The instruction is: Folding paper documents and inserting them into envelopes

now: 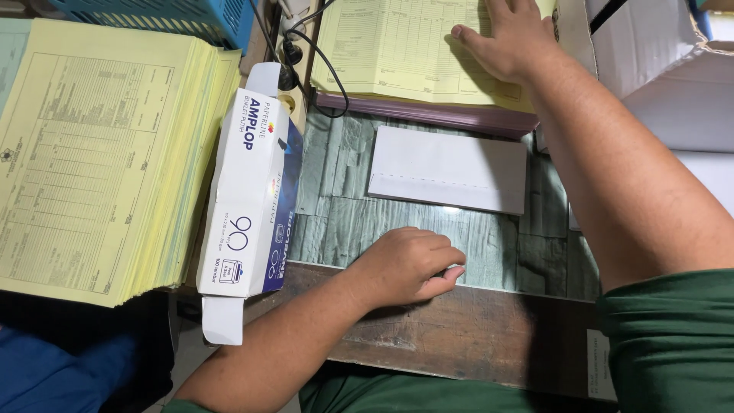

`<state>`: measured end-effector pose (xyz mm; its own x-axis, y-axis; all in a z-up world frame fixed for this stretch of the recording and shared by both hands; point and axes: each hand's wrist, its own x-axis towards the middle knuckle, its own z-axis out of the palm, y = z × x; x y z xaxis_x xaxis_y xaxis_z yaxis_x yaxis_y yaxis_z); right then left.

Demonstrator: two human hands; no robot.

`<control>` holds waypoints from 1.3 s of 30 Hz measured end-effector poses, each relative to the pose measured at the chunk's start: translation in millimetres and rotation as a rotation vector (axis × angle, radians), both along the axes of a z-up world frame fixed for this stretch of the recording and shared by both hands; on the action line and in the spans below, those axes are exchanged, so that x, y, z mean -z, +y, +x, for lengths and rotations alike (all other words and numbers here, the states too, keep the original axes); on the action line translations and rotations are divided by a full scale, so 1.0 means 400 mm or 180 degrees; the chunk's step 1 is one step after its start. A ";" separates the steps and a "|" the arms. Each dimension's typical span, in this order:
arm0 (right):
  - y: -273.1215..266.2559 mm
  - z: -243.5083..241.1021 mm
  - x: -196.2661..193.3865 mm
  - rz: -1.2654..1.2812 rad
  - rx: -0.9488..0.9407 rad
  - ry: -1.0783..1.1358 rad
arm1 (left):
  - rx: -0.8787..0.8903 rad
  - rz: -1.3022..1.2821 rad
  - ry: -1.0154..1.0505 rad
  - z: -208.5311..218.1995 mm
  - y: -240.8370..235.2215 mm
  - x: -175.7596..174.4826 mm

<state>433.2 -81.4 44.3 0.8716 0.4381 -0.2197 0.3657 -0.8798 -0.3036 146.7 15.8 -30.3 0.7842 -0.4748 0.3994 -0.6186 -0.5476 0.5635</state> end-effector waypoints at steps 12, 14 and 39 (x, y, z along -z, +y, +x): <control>-0.021 -0.053 0.026 0.1028 -0.0469 -0.1780 | -0.0448 -0.0120 -0.0134 0.013 0.017 -0.029; -0.042 -0.183 -0.058 0.1883 -0.1397 -0.1954 | -0.1155 0.0130 -0.0355 0.022 0.023 -0.036; -0.390 -0.567 0.254 0.4054 0.0864 0.2910 | -0.1239 0.0998 -0.1228 -0.029 -0.134 -0.026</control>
